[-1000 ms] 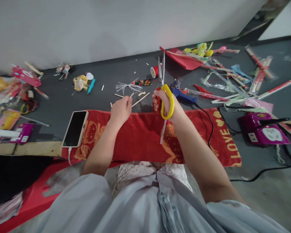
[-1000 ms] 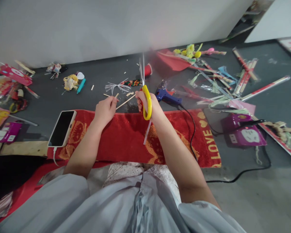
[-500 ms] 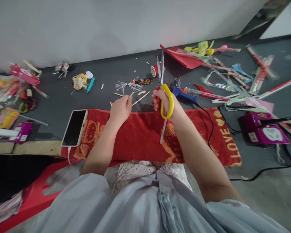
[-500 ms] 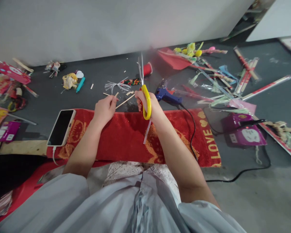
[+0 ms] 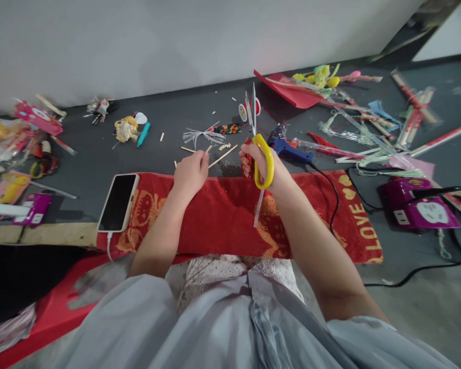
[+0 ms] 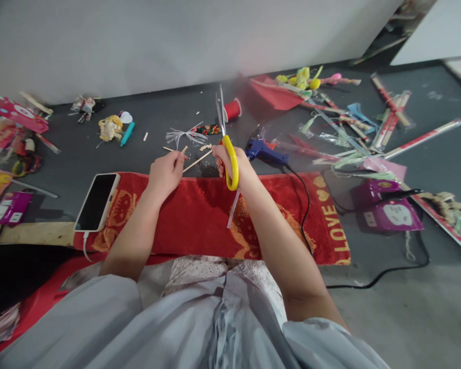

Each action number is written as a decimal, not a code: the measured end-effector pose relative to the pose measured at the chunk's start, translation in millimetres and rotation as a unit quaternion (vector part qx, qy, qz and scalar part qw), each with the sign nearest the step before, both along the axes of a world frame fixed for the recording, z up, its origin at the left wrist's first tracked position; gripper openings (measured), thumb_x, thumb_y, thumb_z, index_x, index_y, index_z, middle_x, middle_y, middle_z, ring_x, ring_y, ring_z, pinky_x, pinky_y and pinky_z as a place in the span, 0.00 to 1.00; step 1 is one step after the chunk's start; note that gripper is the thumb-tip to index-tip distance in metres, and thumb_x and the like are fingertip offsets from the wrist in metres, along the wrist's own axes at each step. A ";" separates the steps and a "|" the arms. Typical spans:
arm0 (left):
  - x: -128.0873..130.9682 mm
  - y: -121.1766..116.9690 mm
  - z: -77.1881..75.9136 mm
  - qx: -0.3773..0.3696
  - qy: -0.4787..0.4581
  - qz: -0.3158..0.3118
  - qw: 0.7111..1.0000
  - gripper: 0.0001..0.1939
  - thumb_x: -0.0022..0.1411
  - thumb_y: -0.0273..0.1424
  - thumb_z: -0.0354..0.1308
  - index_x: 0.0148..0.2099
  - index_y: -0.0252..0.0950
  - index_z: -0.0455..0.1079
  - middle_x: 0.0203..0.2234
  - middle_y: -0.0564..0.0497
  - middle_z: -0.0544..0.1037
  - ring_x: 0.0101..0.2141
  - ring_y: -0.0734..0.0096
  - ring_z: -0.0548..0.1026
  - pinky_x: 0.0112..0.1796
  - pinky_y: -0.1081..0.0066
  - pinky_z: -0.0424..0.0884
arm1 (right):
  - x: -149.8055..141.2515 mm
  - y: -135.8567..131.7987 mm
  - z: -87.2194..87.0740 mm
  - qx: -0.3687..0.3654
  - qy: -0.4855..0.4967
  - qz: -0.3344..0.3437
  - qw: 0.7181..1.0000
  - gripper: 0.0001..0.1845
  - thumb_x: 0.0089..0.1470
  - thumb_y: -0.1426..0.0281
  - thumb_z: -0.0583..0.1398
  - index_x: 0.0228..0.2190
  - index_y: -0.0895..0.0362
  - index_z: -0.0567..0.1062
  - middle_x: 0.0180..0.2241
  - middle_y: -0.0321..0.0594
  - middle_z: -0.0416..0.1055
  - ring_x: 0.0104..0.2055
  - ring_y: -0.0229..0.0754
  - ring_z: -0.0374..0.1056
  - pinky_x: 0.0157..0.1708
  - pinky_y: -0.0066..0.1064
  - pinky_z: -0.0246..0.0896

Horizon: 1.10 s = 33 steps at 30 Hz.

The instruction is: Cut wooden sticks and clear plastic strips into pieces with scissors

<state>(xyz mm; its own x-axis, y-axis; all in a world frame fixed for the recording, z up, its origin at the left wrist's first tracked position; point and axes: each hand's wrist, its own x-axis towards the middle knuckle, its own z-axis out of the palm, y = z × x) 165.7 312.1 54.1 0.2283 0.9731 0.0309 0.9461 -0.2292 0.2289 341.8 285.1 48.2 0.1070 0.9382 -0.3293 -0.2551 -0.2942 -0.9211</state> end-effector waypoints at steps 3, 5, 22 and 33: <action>0.1 0.4 -1.0 0.007 0.006 0.001 1.000 0.21 0.70 0.38 0.38 0.46 0.38 0.72 0.37 0.44 0.80 0.38 0.61 0.76 0.38 0.66 0.66 | -0.1 -1.0 0.1 0.007 0.006 -0.001 1.000 0.13 0.55 0.65 0.59 0.22 0.55 0.65 0.17 0.29 0.56 0.17 0.31 0.52 0.18 0.27 0.50; 0.3 0.7 -1.5 0.011 0.012 0.001 1.000 0.21 0.70 0.38 0.38 0.46 0.38 0.72 0.37 0.44 0.80 0.38 0.61 0.76 0.38 0.65 0.66 | -0.4 -1.4 0.6 0.007 0.004 -0.001 1.000 0.14 0.55 0.64 0.60 0.22 0.55 0.65 0.17 0.30 0.56 0.16 0.31 0.51 0.18 0.27 0.50; -3.6 3.7 -6.8 0.023 -0.061 -0.011 0.998 0.17 0.69 0.35 0.42 0.41 0.37 0.73 0.31 0.46 0.78 0.33 0.65 0.75 0.35 0.68 0.65 | -2.8 -3.3 4.1 -0.016 -0.027 0.036 0.999 0.12 0.58 0.68 0.56 0.23 0.55 0.65 0.16 0.29 0.56 0.16 0.32 0.51 0.17 0.28 0.50; -7.7 10.0 -12.7 0.003 -0.424 -0.062 0.904 0.19 0.67 0.48 0.46 0.36 0.39 0.68 0.14 0.58 0.62 0.17 0.77 0.63 0.23 0.75 0.61 | -3.7 -15.2 -0.6 0.113 -0.478 0.087 0.867 0.23 0.52 0.47 0.57 0.24 0.54 0.62 0.24 0.37 0.66 0.26 0.37 0.59 0.27 0.30 0.46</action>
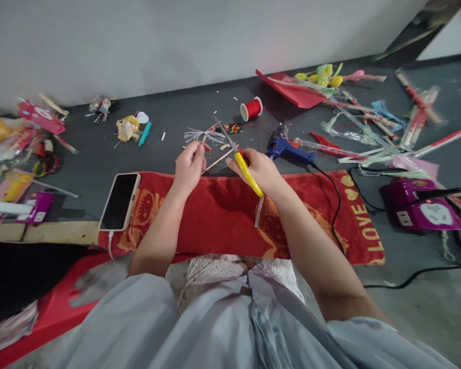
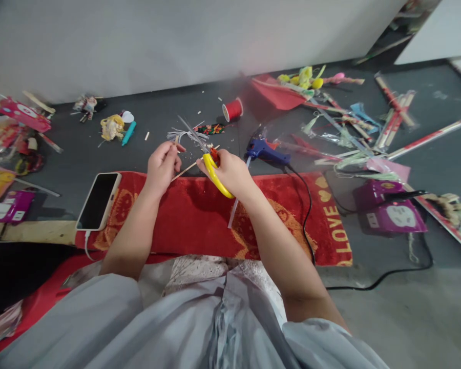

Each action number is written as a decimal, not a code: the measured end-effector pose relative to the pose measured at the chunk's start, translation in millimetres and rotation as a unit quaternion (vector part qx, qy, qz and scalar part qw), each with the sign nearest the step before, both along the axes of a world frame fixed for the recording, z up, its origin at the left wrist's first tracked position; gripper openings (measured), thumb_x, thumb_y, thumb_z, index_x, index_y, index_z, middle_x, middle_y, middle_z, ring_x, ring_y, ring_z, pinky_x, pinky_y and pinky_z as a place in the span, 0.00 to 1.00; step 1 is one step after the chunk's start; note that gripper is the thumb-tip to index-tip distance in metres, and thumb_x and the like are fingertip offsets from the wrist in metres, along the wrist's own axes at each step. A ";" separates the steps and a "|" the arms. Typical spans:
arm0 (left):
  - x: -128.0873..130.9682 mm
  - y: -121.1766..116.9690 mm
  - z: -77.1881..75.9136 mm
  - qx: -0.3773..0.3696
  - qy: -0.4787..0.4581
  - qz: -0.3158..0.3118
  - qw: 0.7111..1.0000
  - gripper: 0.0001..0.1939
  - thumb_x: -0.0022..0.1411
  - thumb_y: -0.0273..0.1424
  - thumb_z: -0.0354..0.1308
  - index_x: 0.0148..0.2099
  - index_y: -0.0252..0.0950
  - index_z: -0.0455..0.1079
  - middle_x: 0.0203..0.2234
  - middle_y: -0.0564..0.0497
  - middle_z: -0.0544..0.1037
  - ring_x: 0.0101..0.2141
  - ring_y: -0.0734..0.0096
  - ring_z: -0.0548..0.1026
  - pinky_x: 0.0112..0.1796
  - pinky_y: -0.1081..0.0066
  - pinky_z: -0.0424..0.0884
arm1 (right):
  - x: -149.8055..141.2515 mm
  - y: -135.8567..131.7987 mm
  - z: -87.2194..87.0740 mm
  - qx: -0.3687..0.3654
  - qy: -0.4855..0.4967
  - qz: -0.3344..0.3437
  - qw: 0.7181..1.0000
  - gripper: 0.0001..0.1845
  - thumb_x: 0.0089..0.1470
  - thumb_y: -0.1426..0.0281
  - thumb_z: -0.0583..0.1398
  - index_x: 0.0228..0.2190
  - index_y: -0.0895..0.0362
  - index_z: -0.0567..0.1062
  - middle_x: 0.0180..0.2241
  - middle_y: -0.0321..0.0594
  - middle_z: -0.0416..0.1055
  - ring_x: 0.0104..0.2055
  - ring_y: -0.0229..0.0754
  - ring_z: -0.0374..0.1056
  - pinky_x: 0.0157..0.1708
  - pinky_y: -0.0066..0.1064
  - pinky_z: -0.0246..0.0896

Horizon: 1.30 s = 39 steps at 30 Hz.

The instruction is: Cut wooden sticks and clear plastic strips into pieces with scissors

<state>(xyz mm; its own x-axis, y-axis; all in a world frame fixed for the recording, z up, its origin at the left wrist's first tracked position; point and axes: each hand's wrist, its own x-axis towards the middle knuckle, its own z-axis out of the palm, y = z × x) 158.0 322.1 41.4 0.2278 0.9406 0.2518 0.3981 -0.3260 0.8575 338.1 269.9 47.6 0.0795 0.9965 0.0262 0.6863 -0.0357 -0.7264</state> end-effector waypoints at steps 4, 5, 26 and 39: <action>2.2 -1.6 1.6 0.029 -0.062 -0.019 0.997 0.21 0.65 0.52 0.47 0.36 0.40 0.68 0.13 0.58 0.61 0.15 0.79 0.60 0.19 0.76 0.58 | -2.1 -3.3 -0.5 0.022 -0.073 0.019 0.997 0.23 0.53 0.47 0.56 0.30 0.56 0.65 0.30 0.44 0.71 0.29 0.41 0.64 0.29 0.31 0.49; 2.7 -1.8 1.7 0.038 -0.072 -0.023 0.996 0.21 0.64 0.52 0.48 0.36 0.40 0.68 0.13 0.58 0.61 0.15 0.80 0.60 0.19 0.76 0.58 | -2.7 -4.0 -0.5 0.025 -0.081 0.027 0.996 0.23 0.53 0.47 0.56 0.31 0.56 0.66 0.31 0.44 0.72 0.30 0.42 0.65 0.29 0.31 0.49; -0.2 -7.3 3.9 0.075 0.133 0.004 0.988 0.23 0.67 0.50 0.42 0.41 0.40 0.70 0.22 0.53 0.69 0.23 0.75 0.68 0.26 0.74 0.64 | -5.0 -8.2 5.0 0.011 -0.133 0.087 0.987 0.28 0.57 0.45 0.50 0.34 0.58 0.68 0.34 0.48 0.73 0.33 0.45 0.67 0.30 0.32 0.49; -2.7 -6.9 9.9 0.087 0.159 0.001 0.983 0.24 0.66 0.52 0.42 0.33 0.39 0.67 0.17 0.55 0.62 0.20 0.75 0.63 0.25 0.73 0.60 | -6.9 -7.0 1.2 0.028 -0.157 0.066 0.985 0.29 0.59 0.48 0.49 0.38 0.61 0.71 0.33 0.48 0.74 0.31 0.44 0.67 0.30 0.33 0.48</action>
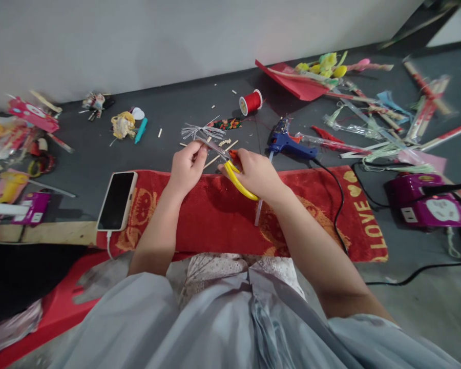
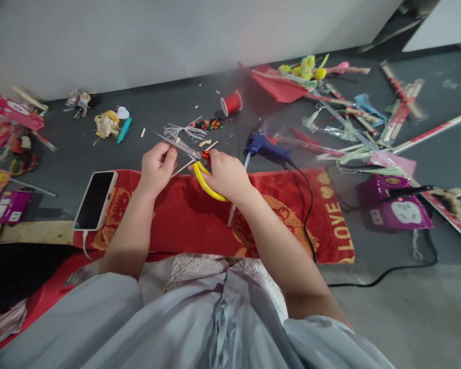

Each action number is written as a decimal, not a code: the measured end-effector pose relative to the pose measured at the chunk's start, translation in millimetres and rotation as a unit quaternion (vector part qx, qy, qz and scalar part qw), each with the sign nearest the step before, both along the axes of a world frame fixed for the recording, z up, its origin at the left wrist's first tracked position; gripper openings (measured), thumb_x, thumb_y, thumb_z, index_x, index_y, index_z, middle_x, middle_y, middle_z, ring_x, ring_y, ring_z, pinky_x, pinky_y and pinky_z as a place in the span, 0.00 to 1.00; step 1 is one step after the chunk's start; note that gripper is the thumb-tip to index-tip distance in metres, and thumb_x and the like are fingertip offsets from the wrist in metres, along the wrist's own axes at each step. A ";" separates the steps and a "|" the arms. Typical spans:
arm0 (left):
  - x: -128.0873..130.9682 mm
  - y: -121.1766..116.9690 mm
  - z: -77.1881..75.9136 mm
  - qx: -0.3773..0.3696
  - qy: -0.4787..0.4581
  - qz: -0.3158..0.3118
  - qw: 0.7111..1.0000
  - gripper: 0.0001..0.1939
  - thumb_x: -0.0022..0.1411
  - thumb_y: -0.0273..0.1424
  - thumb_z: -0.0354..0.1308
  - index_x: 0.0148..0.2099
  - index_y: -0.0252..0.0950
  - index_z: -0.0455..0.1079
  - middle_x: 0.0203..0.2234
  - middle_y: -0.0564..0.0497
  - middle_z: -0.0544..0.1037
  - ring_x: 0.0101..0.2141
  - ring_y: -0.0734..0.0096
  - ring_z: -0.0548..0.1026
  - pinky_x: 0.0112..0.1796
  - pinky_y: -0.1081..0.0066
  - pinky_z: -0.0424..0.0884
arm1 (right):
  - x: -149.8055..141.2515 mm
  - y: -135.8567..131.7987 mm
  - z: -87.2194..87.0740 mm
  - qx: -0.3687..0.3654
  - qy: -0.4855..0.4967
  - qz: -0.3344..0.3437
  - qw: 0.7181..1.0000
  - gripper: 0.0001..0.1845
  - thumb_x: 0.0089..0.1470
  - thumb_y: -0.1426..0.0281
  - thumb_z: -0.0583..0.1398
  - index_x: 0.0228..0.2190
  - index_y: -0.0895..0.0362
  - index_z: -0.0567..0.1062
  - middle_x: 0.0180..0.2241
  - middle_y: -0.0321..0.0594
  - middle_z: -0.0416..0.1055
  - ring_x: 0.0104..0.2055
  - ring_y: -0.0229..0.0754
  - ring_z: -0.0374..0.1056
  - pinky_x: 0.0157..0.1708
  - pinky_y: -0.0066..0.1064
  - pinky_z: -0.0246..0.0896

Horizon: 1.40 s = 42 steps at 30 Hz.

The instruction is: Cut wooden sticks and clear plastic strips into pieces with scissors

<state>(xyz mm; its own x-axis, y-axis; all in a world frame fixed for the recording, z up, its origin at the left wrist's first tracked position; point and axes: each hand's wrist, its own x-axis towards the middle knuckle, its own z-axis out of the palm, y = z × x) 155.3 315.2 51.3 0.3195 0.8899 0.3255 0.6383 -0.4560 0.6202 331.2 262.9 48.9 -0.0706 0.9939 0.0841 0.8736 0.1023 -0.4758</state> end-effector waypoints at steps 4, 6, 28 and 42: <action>0.6 0.1 0.1 -0.006 0.003 0.002 1.000 0.23 0.67 0.50 0.42 0.32 0.40 0.66 0.17 0.55 0.61 0.20 0.75 0.62 0.25 0.72 0.59 | -1.0 0.5 0.7 -0.008 -0.026 -0.008 1.000 0.28 0.59 0.50 0.49 0.38 0.61 0.72 0.33 0.49 0.75 0.31 0.46 0.68 0.29 0.33 0.49; 0.7 -0.3 0.6 -0.004 0.001 0.000 1.000 0.22 0.67 0.49 0.42 0.32 0.40 0.66 0.17 0.55 0.61 0.20 0.75 0.61 0.24 0.72 0.58 | -1.2 0.6 1.8 -0.012 -0.040 -0.009 0.999 0.27 0.59 0.51 0.49 0.38 0.61 0.72 0.33 0.49 0.75 0.32 0.46 0.69 0.29 0.34 0.49; -1.5 0.1 1.8 0.035 0.029 0.012 0.999 0.21 0.68 0.44 0.43 0.26 0.39 0.63 0.18 0.54 0.66 0.22 0.74 0.64 0.27 0.71 0.60 | -10.4 -5.1 11.7 -0.063 -0.059 -0.040 0.995 0.30 0.59 0.49 0.48 0.39 0.63 0.74 0.35 0.55 0.76 0.35 0.54 0.73 0.31 0.36 0.57; 0.8 3.2 -9.0 0.141 0.076 0.039 0.986 0.19 0.69 0.37 0.42 0.27 0.39 0.63 0.25 0.49 0.72 0.31 0.69 0.71 0.36 0.69 0.65 | -11.8 -9.0 16.3 -0.070 -0.050 -0.059 0.995 0.33 0.58 0.47 0.48 0.39 0.64 0.74 0.36 0.57 0.76 0.37 0.56 0.73 0.32 0.37 0.60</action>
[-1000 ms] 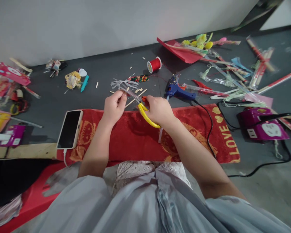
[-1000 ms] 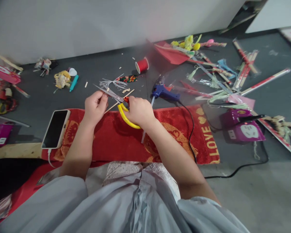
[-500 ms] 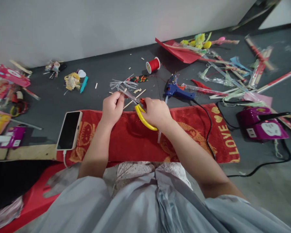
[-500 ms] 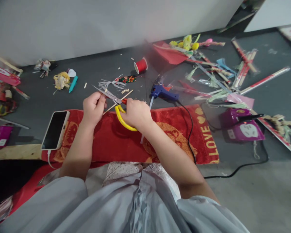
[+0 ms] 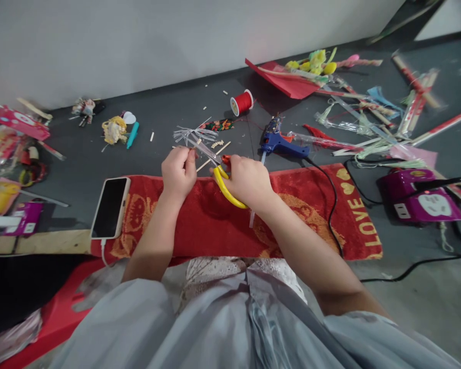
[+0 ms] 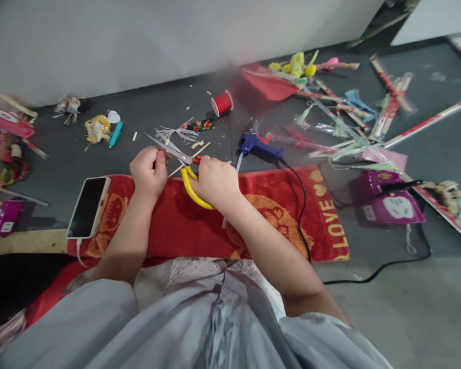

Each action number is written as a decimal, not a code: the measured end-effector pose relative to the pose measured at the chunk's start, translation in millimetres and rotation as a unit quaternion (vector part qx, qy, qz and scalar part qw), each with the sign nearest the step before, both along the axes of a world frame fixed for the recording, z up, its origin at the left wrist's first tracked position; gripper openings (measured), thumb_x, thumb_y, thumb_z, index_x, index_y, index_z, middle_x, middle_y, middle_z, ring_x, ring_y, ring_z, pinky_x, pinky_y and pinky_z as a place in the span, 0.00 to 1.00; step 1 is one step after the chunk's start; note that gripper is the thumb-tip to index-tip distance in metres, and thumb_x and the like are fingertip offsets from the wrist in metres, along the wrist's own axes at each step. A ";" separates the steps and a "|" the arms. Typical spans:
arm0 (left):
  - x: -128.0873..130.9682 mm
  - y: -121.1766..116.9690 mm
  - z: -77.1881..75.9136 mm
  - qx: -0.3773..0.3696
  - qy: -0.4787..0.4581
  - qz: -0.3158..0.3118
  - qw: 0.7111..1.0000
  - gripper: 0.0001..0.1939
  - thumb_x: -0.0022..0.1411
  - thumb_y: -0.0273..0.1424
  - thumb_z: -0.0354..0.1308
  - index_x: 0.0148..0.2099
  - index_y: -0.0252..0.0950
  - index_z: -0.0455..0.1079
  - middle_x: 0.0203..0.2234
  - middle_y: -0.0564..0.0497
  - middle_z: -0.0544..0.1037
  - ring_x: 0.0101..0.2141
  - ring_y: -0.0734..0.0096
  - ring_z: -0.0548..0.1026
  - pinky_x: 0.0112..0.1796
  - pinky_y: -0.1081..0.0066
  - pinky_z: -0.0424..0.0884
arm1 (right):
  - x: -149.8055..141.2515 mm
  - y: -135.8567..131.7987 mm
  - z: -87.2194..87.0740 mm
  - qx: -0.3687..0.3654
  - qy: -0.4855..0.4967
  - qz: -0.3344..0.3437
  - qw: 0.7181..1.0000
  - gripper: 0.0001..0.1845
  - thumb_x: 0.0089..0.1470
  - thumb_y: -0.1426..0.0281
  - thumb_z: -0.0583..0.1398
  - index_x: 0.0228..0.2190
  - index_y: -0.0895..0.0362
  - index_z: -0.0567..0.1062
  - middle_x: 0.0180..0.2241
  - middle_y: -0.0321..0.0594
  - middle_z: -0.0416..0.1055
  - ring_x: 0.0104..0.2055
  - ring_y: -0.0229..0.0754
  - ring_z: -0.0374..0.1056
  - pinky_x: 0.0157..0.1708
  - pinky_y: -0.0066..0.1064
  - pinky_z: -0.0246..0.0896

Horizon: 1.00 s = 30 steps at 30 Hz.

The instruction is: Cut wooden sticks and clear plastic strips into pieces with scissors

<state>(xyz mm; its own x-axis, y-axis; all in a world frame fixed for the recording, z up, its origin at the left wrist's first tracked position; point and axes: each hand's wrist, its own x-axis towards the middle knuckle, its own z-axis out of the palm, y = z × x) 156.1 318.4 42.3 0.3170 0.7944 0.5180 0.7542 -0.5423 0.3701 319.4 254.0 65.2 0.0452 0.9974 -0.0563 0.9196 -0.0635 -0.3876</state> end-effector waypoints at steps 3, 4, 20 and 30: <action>-2.0 2.6 -0.6 -0.015 0.000 -0.023 1.000 0.20 0.69 0.38 0.41 0.26 0.39 0.63 0.23 0.50 0.72 0.30 0.70 0.70 0.35 0.69 0.65 | 1.3 0.7 -2.0 0.004 0.004 0.004 1.000 0.35 0.59 0.46 0.47 0.39 0.65 0.74 0.36 0.57 0.75 0.37 0.56 0.73 0.33 0.38 0.60; -2.6 3.4 -0.9 -0.023 -0.002 -0.031 0.999 0.20 0.69 0.39 0.42 0.26 0.39 0.63 0.23 0.50 0.72 0.29 0.71 0.70 0.35 0.70 0.65 | 1.7 1.1 -3.0 0.006 0.005 0.004 1.000 0.35 0.59 0.46 0.47 0.39 0.65 0.74 0.37 0.58 0.75 0.37 0.55 0.73 0.34 0.38 0.60; -2.5 4.1 2.2 -0.117 -0.094 -0.118 0.982 0.27 0.66 0.49 0.46 0.23 0.35 0.66 0.15 0.53 0.70 0.19 0.78 0.67 0.23 0.75 0.61 | 2.2 3.5 -8.0 0.035 0.005 0.009 0.999 0.34 0.60 0.48 0.47 0.45 0.65 0.71 0.44 0.56 0.74 0.43 0.53 0.71 0.41 0.38 0.61; -3.5 1.6 3.9 -0.150 -0.100 -0.086 0.980 0.27 0.65 0.49 0.48 0.22 0.36 0.65 0.14 0.53 0.69 0.18 0.77 0.66 0.23 0.73 0.60 | 5.1 6.1 -5.9 0.015 -0.026 0.009 1.000 0.24 0.57 0.57 0.51 0.41 0.63 0.74 0.39 0.52 0.76 0.38 0.51 0.72 0.34 0.35 0.59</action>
<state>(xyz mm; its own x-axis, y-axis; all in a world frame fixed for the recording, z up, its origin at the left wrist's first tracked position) 152.6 320.1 46.2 0.3760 0.8641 0.3347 0.5566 -0.4994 0.6640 324.5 260.1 59.3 0.0284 0.9993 -0.0251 0.9392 -0.0352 -0.3414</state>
